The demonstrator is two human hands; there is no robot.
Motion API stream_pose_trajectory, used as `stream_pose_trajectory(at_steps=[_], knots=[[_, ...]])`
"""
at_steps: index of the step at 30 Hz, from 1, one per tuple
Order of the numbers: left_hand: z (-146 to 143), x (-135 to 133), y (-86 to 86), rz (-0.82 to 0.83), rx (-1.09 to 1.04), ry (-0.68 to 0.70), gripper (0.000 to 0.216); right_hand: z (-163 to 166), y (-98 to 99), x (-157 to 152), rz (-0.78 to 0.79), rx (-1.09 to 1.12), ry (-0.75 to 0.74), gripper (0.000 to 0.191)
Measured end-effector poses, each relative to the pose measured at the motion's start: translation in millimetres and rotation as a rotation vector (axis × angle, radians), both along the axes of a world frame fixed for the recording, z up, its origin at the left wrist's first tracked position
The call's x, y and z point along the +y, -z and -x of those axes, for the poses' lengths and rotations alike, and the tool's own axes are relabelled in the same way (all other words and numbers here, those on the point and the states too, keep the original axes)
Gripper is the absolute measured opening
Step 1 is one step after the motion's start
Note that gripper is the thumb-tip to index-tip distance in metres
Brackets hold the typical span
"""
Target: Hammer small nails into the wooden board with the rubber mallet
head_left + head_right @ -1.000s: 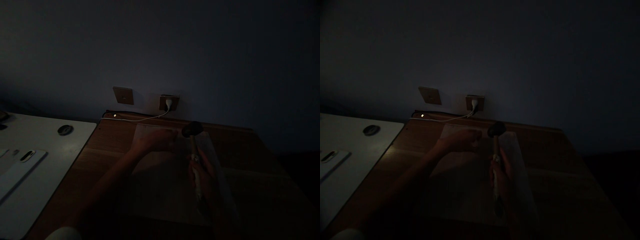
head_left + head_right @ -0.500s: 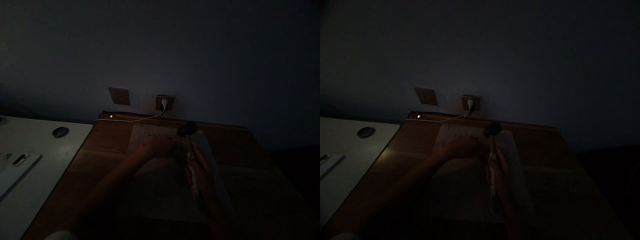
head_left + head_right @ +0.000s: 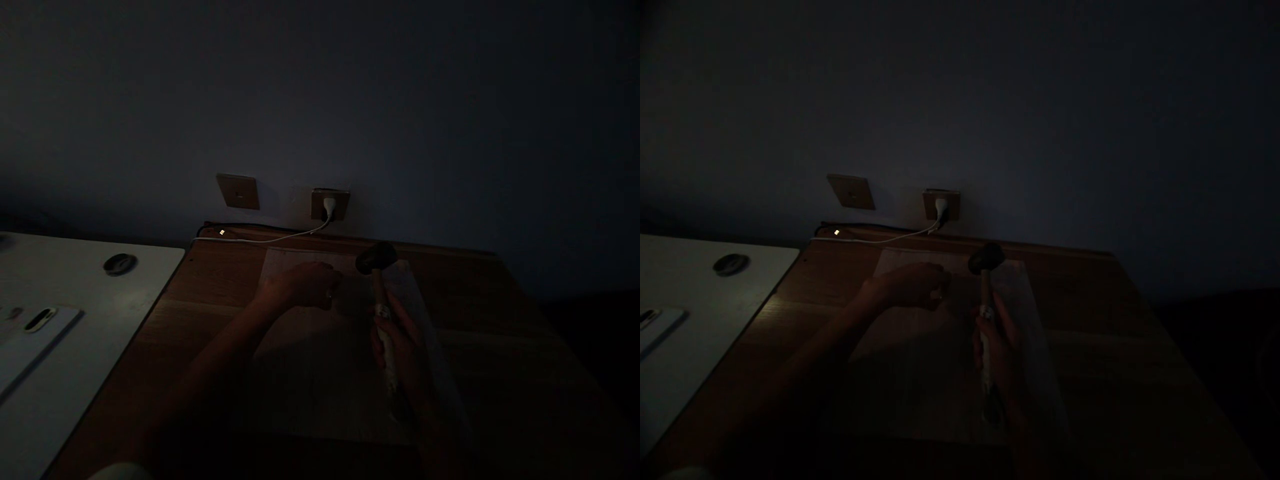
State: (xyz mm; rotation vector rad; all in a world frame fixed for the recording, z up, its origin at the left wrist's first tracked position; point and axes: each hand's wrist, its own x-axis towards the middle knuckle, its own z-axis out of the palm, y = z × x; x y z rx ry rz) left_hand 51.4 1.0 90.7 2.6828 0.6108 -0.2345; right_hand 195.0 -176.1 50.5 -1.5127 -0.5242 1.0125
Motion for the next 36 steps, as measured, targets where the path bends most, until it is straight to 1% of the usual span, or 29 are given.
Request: stream_pose_trajectory(at_steps=[3,5,7,10,11,13,15,17,19,23,25,28,32,36], knots=[[-8.9,-13.0,-1.3,-0.002,0.071,0.007,0.019,0.4,1.6,-0.1,-0.005,0.015,0.003,0.084],[-13.9,-19.3,0.0,-0.007,0.076,0.010,0.015,1.2,1.1,0.2,-0.001,0.014,0.010,0.086],[-16.8,-19.2,3.8,-0.009,0.020,0.020,0.016,1.7,-0.6,0.7,0.011,0.007,0.009,0.084],[-18.3,-7.4,13.4,0.003,-0.162,0.025,0.014,1.1,-4.0,1.4,0.023,0.000,0.010,0.075],[-18.5,-1.9,17.2,0.013,-0.236,0.007,0.015,0.6,-4.9,1.4,0.022,0.003,0.012,0.074],[-18.7,8.1,25.4,0.032,-0.365,-0.075,0.020,-0.8,-5.6,1.0,0.029,0.008,0.005,0.072],[-19.2,14.4,34.1,0.050,-0.437,-0.166,0.023,-2.1,-5.1,0.3,0.050,0.009,-0.009,0.068],[-20.6,16.6,43.2,0.058,-0.451,-0.222,0.024,-2.6,-4.3,-0.1,0.062,0.000,-0.010,0.063],[-22.8,15.8,52.0,0.048,-0.455,-0.250,0.022,-2.2,-4.3,0.0,0.053,-0.017,-0.003,0.059],[-26.7,12.6,64.2,-0.012,-0.506,-0.317,0.022,0.2,-6.3,1.2,0.049,-0.030,0.004,0.057],[-27.3,11.9,65.8,-0.031,-0.507,-0.331,0.023,1.1,-6.9,1.2,0.047,-0.015,0.016,0.063],[-27.0,11.4,63.7,-0.066,-0.474,-0.310,0.021,1.5,-6.8,0.6,0.036,0.001,0.027,0.072],[-26.6,11.0,60.3,-0.107,-0.442,-0.286,0.017,0.9,-5.9,0.4,0.059,-0.005,0.001,0.073],[-26.3,11.2,62.6,-0.108,-0.474,-0.286,0.016,1.3,-5.2,1.4,0.048,-0.046,-0.038,0.077]])
